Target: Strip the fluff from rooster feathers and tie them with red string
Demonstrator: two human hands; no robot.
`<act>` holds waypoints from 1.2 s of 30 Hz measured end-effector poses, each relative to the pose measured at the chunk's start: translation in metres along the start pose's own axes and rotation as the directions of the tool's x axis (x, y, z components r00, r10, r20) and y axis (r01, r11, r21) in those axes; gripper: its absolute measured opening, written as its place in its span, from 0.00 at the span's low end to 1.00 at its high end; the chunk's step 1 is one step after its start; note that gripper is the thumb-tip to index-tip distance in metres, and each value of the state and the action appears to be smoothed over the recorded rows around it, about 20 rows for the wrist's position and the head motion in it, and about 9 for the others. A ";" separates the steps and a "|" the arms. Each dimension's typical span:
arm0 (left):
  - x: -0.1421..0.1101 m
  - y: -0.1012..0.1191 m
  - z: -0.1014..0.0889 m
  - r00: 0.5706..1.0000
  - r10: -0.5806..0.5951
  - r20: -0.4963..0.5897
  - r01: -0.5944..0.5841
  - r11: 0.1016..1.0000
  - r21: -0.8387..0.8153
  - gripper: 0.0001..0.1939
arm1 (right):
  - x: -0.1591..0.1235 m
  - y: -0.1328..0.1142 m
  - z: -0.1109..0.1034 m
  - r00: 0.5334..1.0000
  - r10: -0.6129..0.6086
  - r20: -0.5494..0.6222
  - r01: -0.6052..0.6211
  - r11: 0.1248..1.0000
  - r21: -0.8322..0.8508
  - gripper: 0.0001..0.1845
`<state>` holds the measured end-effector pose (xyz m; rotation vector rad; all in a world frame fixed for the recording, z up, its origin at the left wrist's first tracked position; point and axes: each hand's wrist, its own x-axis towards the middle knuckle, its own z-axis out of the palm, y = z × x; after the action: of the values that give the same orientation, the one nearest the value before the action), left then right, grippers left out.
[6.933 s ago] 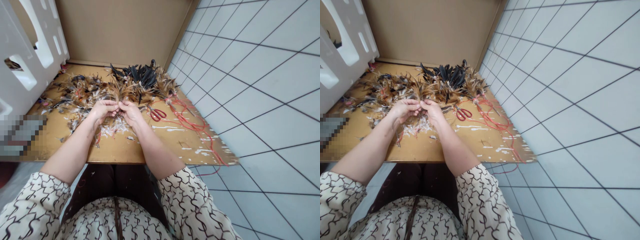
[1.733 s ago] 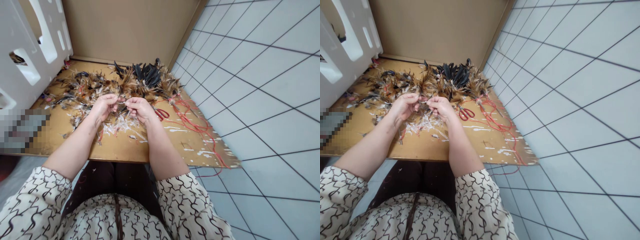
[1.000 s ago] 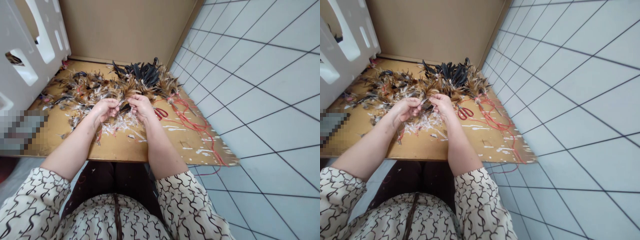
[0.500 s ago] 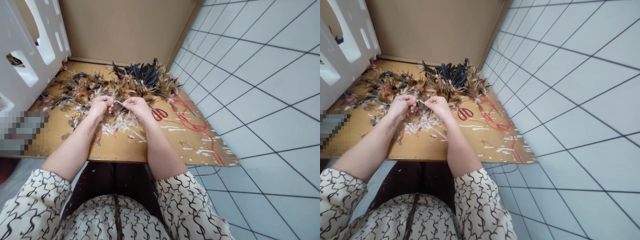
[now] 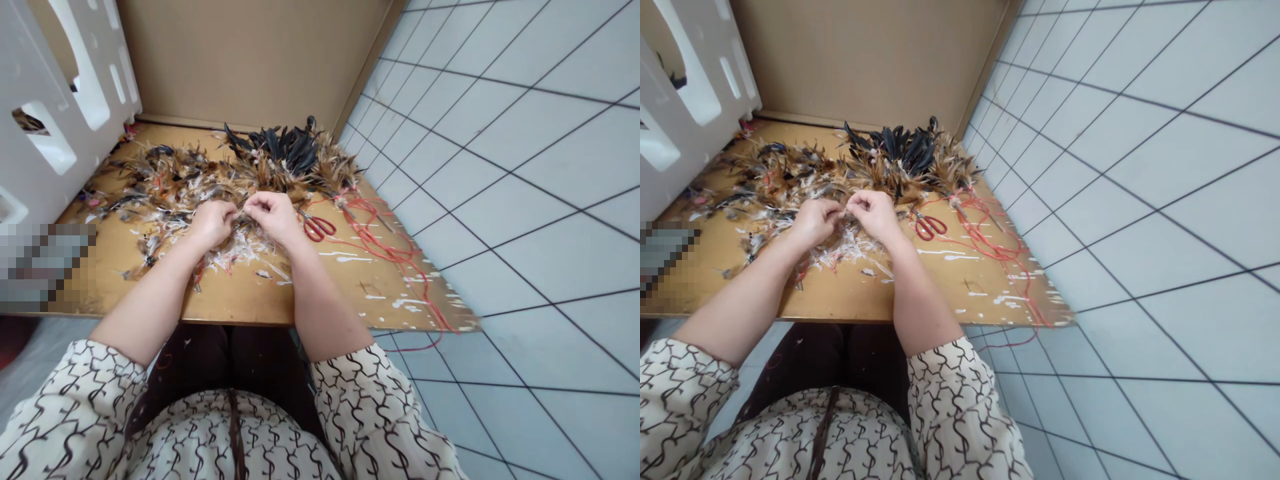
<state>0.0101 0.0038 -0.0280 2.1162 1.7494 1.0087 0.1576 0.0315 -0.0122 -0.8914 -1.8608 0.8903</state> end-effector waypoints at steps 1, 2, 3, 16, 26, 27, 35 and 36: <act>0.000 0.001 0.000 0.999 0.017 0.030 -0.016 0.999 -0.032 0.08 | 0.001 0.001 -0.001 1.000 0.005 -0.001 -0.005 1.000 0.000 0.04; -0.001 0.002 -0.001 0.998 0.027 0.060 -0.021 0.995 -0.095 0.07 | 0.002 0.002 -0.003 1.000 0.016 0.002 -0.016 1.000 0.012 0.04; -0.001 0.003 -0.001 0.995 0.033 0.090 -0.016 0.983 -0.184 0.07 | 0.002 0.003 -0.005 0.999 0.037 0.012 -0.038 0.999 0.035 0.03; 0.002 0.010 -0.005 0.934 -0.347 0.085 0.283 0.574 -0.769 0.07 | 0.000 0.009 0.012 0.970 0.200 0.139 -0.219 0.965 0.146 0.06; -0.001 0.002 -0.002 0.990 -0.116 -0.079 0.111 0.992 -0.057 0.07 | -0.001 0.000 0.013 0.999 0.041 0.023 -0.039 0.997 -0.065 0.05; -0.002 0.003 -0.003 0.996 -0.079 -0.040 0.078 0.997 -0.029 0.07 | -0.001 0.000 0.010 0.999 0.045 0.019 -0.044 0.997 -0.058 0.04; -0.005 0.011 -0.007 0.969 -0.003 0.248 0.159 0.774 -0.613 0.04 | 0.004 0.007 -0.009 0.962 0.230 0.145 -0.255 0.949 0.185 0.04; -0.005 0.012 -0.007 0.971 -0.027 0.239 0.190 0.695 -0.693 0.05 | 0.004 0.008 -0.008 0.960 0.238 0.149 -0.266 0.942 0.205 0.05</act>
<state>0.0146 -0.0058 -0.0183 1.5192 1.0895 1.1336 0.1651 0.0410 -0.0145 -0.9658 -1.7277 1.3119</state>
